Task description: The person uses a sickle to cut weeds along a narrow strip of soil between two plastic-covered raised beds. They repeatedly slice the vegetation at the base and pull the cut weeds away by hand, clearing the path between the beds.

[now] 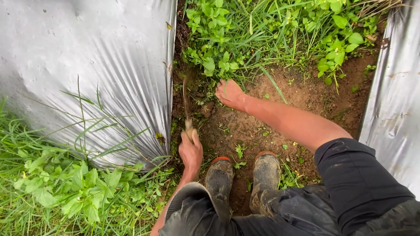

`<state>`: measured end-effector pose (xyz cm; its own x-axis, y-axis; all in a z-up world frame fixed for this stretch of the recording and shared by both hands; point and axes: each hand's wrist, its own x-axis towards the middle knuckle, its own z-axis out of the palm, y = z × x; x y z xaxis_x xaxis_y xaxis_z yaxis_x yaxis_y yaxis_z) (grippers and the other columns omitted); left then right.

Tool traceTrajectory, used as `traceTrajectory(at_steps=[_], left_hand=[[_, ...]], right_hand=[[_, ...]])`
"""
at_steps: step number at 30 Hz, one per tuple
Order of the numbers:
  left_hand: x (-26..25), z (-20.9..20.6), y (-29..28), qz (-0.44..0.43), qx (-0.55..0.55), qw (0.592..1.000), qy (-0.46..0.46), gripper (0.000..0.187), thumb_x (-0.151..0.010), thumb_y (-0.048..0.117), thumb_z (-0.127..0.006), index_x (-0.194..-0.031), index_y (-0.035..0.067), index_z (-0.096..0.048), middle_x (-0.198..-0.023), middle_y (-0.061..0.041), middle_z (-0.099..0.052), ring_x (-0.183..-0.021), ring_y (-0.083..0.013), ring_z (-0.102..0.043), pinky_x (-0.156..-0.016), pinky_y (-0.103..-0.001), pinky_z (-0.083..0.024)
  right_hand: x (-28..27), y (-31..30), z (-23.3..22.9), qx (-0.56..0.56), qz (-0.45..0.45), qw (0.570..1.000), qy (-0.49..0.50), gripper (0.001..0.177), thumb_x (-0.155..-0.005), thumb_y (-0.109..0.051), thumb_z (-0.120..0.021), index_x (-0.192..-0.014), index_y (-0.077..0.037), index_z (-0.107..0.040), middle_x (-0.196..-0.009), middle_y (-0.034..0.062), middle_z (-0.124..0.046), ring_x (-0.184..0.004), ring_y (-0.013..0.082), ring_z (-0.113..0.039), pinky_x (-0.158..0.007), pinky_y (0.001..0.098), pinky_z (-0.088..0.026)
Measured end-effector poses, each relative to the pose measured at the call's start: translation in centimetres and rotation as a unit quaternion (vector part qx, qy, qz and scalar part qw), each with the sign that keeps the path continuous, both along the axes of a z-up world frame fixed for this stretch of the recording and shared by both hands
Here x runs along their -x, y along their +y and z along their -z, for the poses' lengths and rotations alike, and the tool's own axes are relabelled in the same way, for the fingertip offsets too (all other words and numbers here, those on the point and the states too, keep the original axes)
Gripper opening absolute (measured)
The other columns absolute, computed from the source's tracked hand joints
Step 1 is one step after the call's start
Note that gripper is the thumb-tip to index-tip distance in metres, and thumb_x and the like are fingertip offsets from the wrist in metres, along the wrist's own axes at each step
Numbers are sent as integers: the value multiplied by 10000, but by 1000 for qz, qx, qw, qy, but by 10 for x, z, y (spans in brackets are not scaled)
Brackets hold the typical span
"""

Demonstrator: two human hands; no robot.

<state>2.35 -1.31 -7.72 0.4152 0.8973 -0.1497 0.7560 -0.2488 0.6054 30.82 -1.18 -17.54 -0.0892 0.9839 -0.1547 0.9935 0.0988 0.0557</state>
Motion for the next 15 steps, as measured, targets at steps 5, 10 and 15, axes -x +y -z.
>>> traceTrajectory(at_steps=[5, 10, 15], left_hand=[[31, 29, -16, -22, 11, 1000, 10, 279, -1097, 333, -513, -1059, 60, -548, -562, -110, -584, -420, -219, -552, -394, -347, -431], [-2, 12, 3, -15, -8, 1000, -3, 305, -1087, 339, -533, -1046, 37, -536, -593, -149, -609, -439, -262, -585, -417, -392, -427], [52, 52, -26, -30, -7, 1000, 6, 250, -1076, 317, -558, -1023, 73, -547, -563, -148, -593, -430, -274, -593, -394, -376, -443]], right_hand=[[-10, 4, 76, -41, -10, 998, 46, 347, -961, -242, -437, -907, -48, -720, -881, 176, -697, -921, 365, -661, -615, 446, -535], [-2, -1, 33, -27, 1, 999, 43, 304, -942, -216, -489, -844, -51, -724, -843, 183, -691, -894, 360, -662, -608, 422, -536], [-1, 7, 7, 13, 1, 1000, 6, 268, -993, -134, -501, -998, -31, -748, -938, 165, -720, -944, 344, -680, -622, 410, -550]])
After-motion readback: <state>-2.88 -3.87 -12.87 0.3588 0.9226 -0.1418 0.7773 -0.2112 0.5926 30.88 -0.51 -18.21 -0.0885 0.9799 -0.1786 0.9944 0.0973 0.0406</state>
